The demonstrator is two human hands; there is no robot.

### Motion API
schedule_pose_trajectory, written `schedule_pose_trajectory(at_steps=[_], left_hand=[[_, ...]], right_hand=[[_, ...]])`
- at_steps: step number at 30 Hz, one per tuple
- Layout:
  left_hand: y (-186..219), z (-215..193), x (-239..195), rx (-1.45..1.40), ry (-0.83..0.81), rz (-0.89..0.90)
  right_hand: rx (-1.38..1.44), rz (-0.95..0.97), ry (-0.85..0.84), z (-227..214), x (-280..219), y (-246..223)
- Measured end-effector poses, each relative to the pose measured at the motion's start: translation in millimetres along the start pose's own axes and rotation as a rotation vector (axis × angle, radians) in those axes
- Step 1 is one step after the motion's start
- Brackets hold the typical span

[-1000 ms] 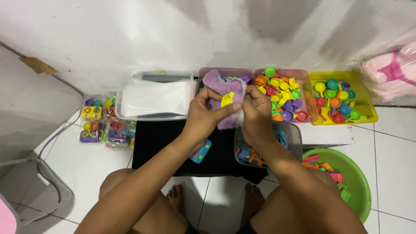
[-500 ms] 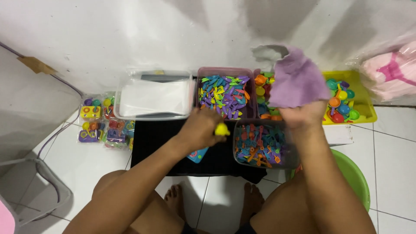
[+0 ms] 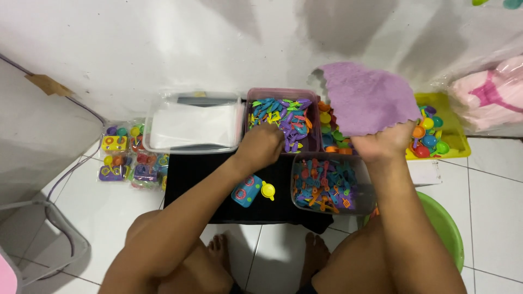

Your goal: The person sits on the floor and sorts colorful plastic toys from various containers into clear plastic bags. They wipe some of the toys with a purple cloth before placing them into the bags.

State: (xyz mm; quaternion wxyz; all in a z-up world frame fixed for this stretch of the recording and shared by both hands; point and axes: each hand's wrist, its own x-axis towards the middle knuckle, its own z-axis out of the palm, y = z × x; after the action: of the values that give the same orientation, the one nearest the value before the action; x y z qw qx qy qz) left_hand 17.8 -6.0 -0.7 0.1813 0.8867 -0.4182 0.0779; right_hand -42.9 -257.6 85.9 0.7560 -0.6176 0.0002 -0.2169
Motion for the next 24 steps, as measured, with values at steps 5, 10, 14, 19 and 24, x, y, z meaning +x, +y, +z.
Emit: schedule_pose_trajectory(at_steps=[5,10,14,19,24], left_hand=[[-33,55,22,0.134,-0.282,-0.198],[-37,67,30,0.066,-0.358,-0.324],[-31,40,31,0.036,-0.31,-0.326],[-42,52,29,0.03,-0.338,-0.316],[-41,54,28,0.03,-0.336,-0.324]], right_hand=[[-0.018,0.017,0.015,10,0,-2],[-0.029,0.043,0.029,13,2,-2],[-0.031,0.066,0.032,12,5,-1],[-0.037,0.102,0.057,10,6,1],[-0.048,0.122,0.071,11,6,-1]])
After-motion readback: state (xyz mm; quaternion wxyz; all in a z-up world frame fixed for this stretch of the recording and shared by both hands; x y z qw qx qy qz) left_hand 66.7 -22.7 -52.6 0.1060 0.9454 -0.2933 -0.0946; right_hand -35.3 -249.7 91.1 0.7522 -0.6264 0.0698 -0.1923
